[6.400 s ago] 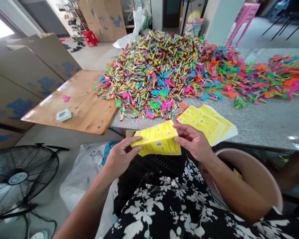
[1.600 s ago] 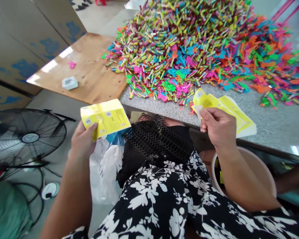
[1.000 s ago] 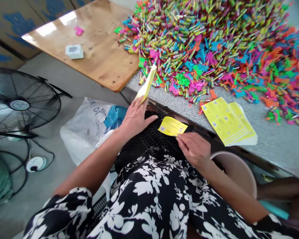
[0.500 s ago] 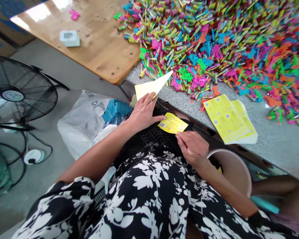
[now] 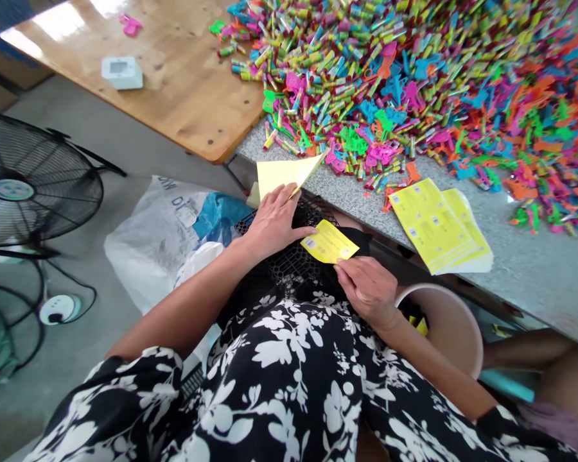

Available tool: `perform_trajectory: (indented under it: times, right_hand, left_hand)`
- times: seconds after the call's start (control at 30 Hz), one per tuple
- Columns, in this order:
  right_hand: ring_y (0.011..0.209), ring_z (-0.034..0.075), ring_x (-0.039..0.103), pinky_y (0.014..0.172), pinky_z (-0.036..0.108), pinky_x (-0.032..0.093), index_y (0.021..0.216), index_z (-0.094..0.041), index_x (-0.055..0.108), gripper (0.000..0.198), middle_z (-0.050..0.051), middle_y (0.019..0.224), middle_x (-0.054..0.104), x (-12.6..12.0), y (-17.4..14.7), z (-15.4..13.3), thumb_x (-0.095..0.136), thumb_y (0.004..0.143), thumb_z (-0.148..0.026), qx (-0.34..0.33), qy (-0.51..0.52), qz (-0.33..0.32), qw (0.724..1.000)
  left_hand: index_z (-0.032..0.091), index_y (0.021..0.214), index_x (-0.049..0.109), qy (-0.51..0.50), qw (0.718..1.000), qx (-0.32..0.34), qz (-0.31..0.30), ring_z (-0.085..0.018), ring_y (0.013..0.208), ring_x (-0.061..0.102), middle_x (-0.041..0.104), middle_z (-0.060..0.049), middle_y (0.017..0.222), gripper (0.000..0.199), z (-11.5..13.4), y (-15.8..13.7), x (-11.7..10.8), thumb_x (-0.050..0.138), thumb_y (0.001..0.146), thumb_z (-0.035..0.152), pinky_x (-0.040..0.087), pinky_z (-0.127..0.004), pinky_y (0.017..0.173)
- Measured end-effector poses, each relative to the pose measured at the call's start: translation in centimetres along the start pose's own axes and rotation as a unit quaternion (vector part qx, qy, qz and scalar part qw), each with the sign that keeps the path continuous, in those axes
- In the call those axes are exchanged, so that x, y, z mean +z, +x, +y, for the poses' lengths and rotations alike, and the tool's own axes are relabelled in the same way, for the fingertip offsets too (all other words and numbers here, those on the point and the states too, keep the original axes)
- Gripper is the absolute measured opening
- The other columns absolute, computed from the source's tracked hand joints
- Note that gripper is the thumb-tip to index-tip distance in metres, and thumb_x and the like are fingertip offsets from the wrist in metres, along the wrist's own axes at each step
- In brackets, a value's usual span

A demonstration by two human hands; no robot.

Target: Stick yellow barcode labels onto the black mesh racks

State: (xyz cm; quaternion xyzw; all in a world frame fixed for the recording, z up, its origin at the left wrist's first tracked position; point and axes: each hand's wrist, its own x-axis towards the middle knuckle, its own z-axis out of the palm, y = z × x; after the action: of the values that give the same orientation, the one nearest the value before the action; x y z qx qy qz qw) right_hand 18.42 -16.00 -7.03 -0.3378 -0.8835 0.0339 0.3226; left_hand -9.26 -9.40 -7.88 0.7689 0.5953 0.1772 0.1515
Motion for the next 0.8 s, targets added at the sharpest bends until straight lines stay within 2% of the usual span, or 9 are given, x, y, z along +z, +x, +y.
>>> perform_trajectory:
  times: [0.4,0.57,0.63,0.7,0.8]
  right_hand:
    - [0.091,0.022,0.074,0.087,0.038,0.062,0.123,-0.021,0.072,0.032,0.007,0.101,0.082,-0.22,-0.66,0.74,0.077,0.092,-0.014,-0.013,0.002,-0.032,0.999]
    - [0.093,0.022,0.074,0.088,0.039,0.063,0.116,-0.024,0.073,0.023,0.005,0.098,0.080,-0.45,-0.98,0.81,0.073,0.095,-0.017,-0.012,0.022,-0.053,0.998]
    - [0.091,0.023,0.073,0.085,0.041,0.064,0.118,-0.024,0.071,0.023,0.006,0.096,0.078,-0.53,-0.98,0.62,0.071,0.096,-0.017,0.013,0.038,-0.022,0.999]
    - [0.094,0.025,0.072,0.086,0.044,0.064,0.125,-0.024,0.068,0.029,0.008,0.099,0.075,-0.50,-0.77,0.43,0.068,0.097,-0.018,0.071,0.033,0.038,0.996]
    - [0.115,0.031,0.068,0.101,0.053,0.060,0.141,-0.021,0.060,0.043,0.016,0.119,0.070,-0.13,-0.08,0.44,0.068,0.099,-0.024,0.167,-0.011,0.082,0.983]
  left_hand:
    - [0.011,0.161,0.042,-0.012,1.000,0.002,0.012,-0.041,0.160,0.032,0.039,-0.024,0.169,0.093,-0.18,0.24,0.49,0.073,0.091,0.064,0.027,-0.055,0.131]
    - [0.012,0.160,0.044,-0.007,1.000,0.009,0.012,-0.039,0.161,0.032,0.041,-0.024,0.168,0.092,-0.10,0.55,0.37,0.075,0.090,0.061,0.026,-0.054,0.132]
    - [0.011,0.160,0.043,-0.002,1.000,0.011,0.010,-0.040,0.161,0.031,0.040,-0.025,0.169,0.092,-0.08,0.61,0.29,0.074,0.090,0.062,0.026,-0.055,0.132]
    - [0.011,0.161,0.042,0.000,1.000,0.015,0.011,-0.040,0.161,0.031,0.040,-0.025,0.169,0.092,-0.06,0.64,0.22,0.073,0.091,0.062,0.027,-0.056,0.132]
    - [0.010,0.161,0.042,0.001,1.000,0.020,0.011,-0.040,0.161,0.032,0.040,-0.025,0.169,0.092,0.00,0.66,0.13,0.073,0.091,0.062,0.028,-0.056,0.132]
